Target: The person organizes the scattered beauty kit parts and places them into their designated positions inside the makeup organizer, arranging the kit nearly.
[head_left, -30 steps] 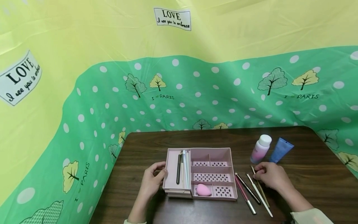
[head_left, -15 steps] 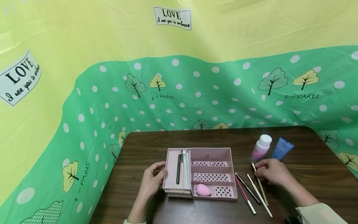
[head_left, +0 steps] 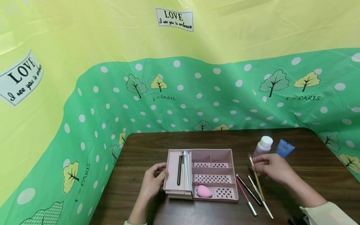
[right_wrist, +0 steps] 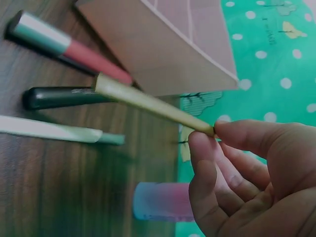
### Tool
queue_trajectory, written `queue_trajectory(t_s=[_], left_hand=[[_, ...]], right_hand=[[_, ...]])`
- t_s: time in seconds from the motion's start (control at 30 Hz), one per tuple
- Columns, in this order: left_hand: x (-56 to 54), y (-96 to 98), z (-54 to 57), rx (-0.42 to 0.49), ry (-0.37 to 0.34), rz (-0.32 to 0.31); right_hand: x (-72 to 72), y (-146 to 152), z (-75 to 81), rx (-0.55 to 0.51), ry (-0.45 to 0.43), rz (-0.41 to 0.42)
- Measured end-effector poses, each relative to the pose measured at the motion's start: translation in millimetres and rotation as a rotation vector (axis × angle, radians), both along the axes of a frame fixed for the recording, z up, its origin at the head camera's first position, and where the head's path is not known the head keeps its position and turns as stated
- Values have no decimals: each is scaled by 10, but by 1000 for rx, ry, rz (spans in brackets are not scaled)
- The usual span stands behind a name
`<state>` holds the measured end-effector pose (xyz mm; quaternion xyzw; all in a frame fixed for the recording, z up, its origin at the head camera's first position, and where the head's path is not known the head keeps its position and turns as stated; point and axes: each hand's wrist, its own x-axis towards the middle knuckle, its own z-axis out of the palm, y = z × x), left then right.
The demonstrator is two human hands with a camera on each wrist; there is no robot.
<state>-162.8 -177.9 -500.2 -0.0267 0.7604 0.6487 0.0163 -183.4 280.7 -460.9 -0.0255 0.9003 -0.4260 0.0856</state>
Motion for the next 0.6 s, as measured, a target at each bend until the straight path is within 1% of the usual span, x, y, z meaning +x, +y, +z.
queue_trajectory(t_s=[0.13,0.3,0.4,0.6], left_hand=[[7,-2,-6,7,1,-1],[6,-4,-8,11,3,1],[5,-3,-8,16,7,-1],[0,-1,-18,10,13,-2]], right_hand=[[-16,-48,114,-7,10,32],[-50,-127,223,-69,-14,49],[-72,-192,266,-106,-26,60],[-129,-365,316,-166,-56,54]])
